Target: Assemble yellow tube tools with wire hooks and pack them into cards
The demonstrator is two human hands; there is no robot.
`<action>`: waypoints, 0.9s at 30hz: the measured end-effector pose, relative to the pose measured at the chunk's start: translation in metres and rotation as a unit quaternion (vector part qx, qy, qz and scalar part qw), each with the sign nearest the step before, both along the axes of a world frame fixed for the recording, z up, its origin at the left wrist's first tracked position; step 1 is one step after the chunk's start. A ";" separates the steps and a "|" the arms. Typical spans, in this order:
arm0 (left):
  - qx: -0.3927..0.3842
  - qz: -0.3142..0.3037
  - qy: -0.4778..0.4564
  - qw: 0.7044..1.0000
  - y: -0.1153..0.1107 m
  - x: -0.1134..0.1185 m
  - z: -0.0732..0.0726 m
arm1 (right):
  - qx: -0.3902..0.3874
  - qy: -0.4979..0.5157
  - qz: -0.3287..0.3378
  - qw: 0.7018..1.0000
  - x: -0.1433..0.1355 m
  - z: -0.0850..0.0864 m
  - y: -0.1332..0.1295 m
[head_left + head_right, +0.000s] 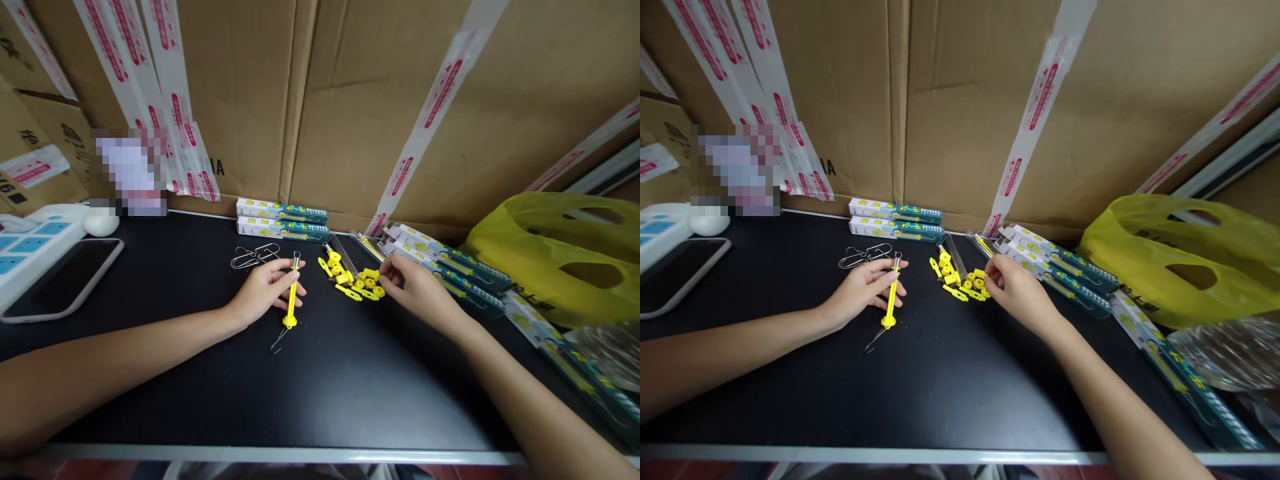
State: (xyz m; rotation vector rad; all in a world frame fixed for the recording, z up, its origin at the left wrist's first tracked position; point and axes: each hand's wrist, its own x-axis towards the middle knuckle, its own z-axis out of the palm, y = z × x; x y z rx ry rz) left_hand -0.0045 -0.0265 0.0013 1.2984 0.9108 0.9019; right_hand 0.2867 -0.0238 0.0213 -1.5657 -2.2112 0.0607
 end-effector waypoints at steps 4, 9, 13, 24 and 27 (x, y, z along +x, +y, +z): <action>-0.002 -0.007 0.002 1.000 0.000 -0.001 0.000 | 0.023 0.017 0.017 0.999 -0.010 0.001 -0.005; 0.005 -0.014 0.017 1.000 -0.001 0.000 0.002 | 0.060 0.027 0.039 0.997 -0.013 0.000 -0.006; 0.017 -0.037 0.026 0.999 -0.003 0.000 0.001 | 0.058 0.025 0.063 0.996 -0.015 -0.004 -0.005; 0.054 -0.065 0.045 0.995 -0.005 0.001 -0.007 | 0.056 -0.118 0.109 0.985 -0.024 -0.010 -0.010; 0.071 -0.065 0.061 0.994 -0.008 0.001 -0.008 | 0.067 -0.182 0.116 0.974 -0.029 -0.014 -0.012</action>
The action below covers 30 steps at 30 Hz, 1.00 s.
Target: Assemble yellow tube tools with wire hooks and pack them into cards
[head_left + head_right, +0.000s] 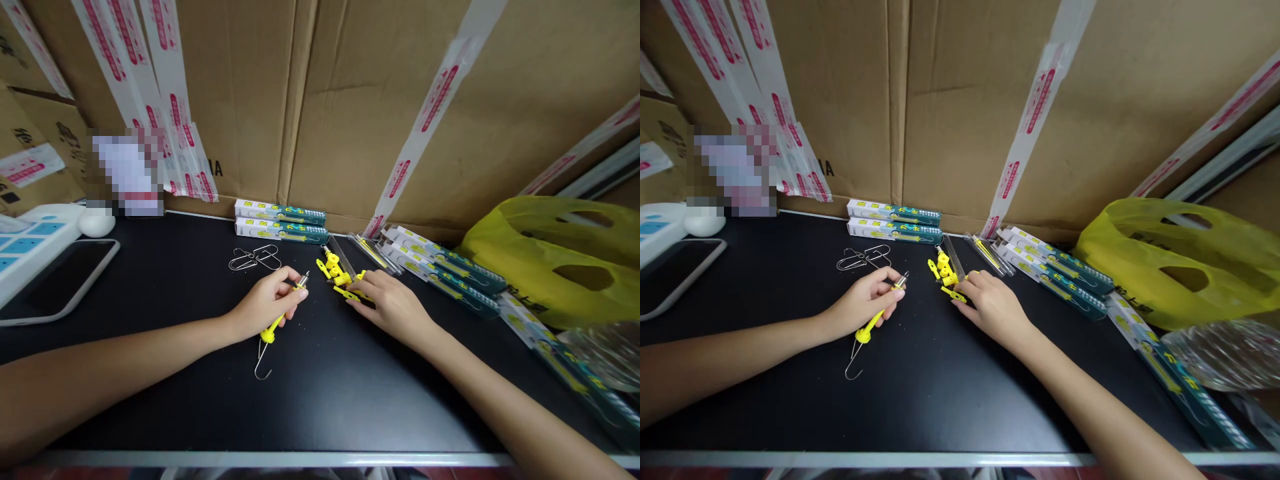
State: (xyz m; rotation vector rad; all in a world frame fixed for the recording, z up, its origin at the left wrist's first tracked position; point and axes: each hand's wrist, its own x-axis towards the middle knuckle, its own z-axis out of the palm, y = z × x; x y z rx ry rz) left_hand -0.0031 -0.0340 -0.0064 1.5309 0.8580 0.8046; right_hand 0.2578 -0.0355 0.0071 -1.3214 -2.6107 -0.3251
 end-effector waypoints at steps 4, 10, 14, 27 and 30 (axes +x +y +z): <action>0.022 -0.003 0.021 1.000 -0.003 0.001 0.001 | -0.002 -0.019 0.008 1.000 -0.005 -0.003 -0.002; 0.048 -0.005 0.034 0.998 -0.003 0.000 0.001 | -0.109 0.207 -0.019 0.972 -0.012 -0.007 -0.009; 0.049 -0.016 0.053 0.997 -0.003 0.001 0.001 | -0.286 0.468 -0.015 0.836 -0.023 -0.012 -0.013; 0.040 0.015 0.058 0.997 0.002 0.003 -0.002 | -0.291 0.528 0.024 0.797 -0.061 -0.017 -0.001; 0.042 0.019 0.052 0.998 0.002 0.002 -0.003 | -0.288 0.511 0.035 0.810 -0.062 -0.017 -0.002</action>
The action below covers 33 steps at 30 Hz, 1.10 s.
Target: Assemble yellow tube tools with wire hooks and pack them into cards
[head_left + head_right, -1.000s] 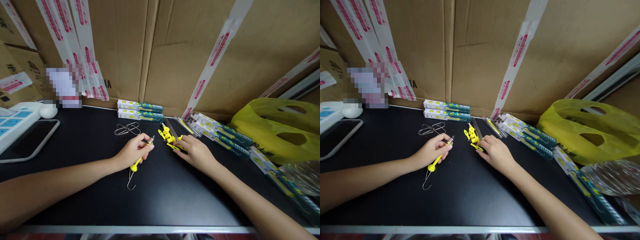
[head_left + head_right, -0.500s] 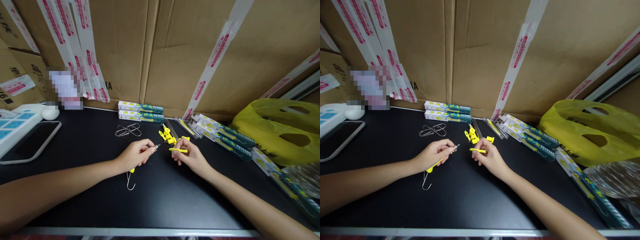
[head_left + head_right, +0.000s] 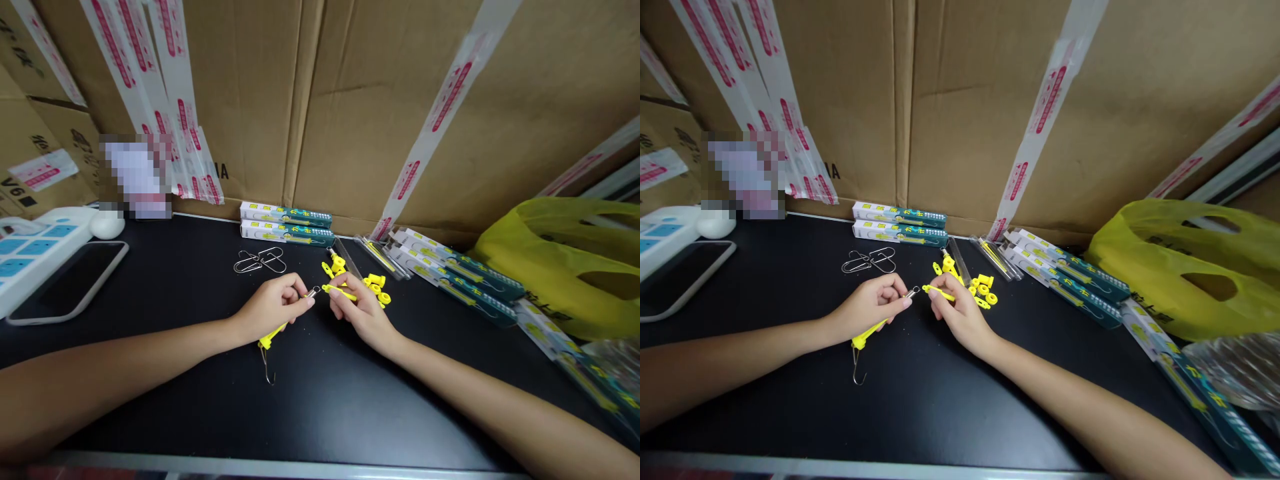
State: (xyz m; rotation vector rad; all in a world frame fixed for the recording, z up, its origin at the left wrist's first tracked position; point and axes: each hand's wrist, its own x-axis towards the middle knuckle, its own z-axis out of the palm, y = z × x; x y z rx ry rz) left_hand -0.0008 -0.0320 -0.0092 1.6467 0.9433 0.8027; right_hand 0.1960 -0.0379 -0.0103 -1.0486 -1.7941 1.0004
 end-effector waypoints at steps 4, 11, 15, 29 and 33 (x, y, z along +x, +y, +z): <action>0.008 0.005 -0.001 1.000 0.000 0.000 -0.001 | 0.027 -0.021 0.005 0.999 0.001 -0.002 -0.004; 0.017 0.004 0.001 1.000 0.000 0.000 -0.002 | 0.050 -0.031 -0.001 0.998 0.001 -0.003 -0.004; 0.009 0.007 0.005 1.000 -0.001 -0.001 0.000 | 0.061 -0.037 0.001 0.997 0.001 -0.003 -0.005; 0.032 -0.004 0.038 0.999 -0.001 -0.001 0.000 | 0.091 -0.092 -0.002 0.992 0.002 -0.008 -0.005; 0.048 -0.007 0.042 0.998 -0.001 -0.001 0.000 | 0.100 -0.111 0.008 0.989 0.001 -0.008 -0.006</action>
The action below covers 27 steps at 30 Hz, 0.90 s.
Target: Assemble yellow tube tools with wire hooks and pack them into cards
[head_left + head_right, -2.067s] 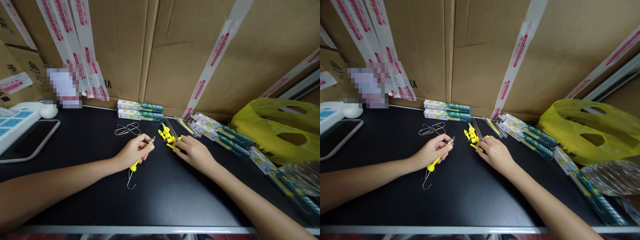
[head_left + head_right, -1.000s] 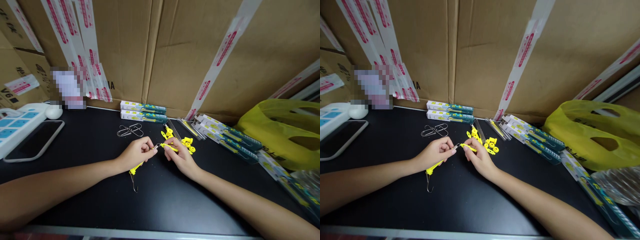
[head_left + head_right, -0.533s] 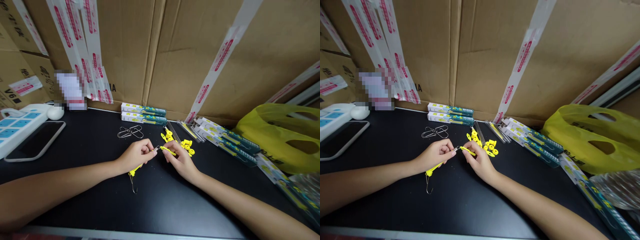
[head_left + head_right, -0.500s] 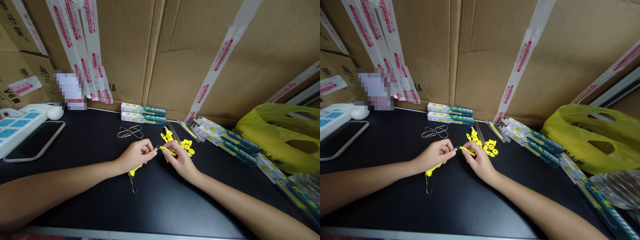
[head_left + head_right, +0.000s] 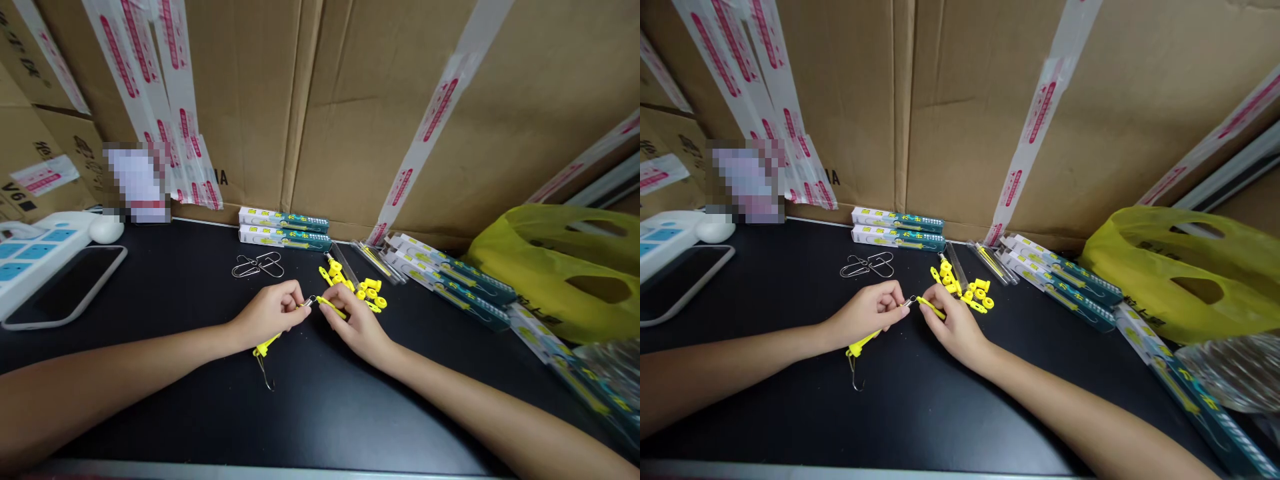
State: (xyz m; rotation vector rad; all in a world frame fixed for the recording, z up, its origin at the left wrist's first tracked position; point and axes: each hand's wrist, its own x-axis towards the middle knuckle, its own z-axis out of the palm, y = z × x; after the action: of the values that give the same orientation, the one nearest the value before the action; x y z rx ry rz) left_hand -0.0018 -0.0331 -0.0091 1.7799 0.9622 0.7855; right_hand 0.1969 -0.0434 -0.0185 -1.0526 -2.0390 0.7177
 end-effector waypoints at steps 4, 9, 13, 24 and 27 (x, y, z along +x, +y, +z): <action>0.005 -0.012 0.002 1.000 -0.002 0.000 0.000 | 0.004 -0.010 0.006 1.000 -0.001 0.000 0.000; 0.009 -0.013 0.006 1.000 -0.002 0.000 -0.001 | -0.011 -0.007 0.006 1.000 -0.001 0.001 0.000; 0.010 -0.008 0.011 1.000 -0.002 0.001 -0.001 | -0.018 -0.001 0.005 1.000 -0.001 0.000 -0.001; 0.012 0.002 0.013 1.000 0.000 0.002 0.000 | -0.018 -0.005 0.003 1.000 -0.001 0.001 -0.001; 0.015 0.000 0.017 1.000 0.000 0.001 -0.001 | -0.006 -0.010 0.006 1.000 -0.002 0.003 -0.002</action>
State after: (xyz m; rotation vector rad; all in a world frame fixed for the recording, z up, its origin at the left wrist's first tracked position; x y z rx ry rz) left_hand -0.0005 -0.0331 -0.0101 1.8240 0.9775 0.7744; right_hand 0.1953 -0.0450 -0.0159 -1.0585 -2.0625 0.7293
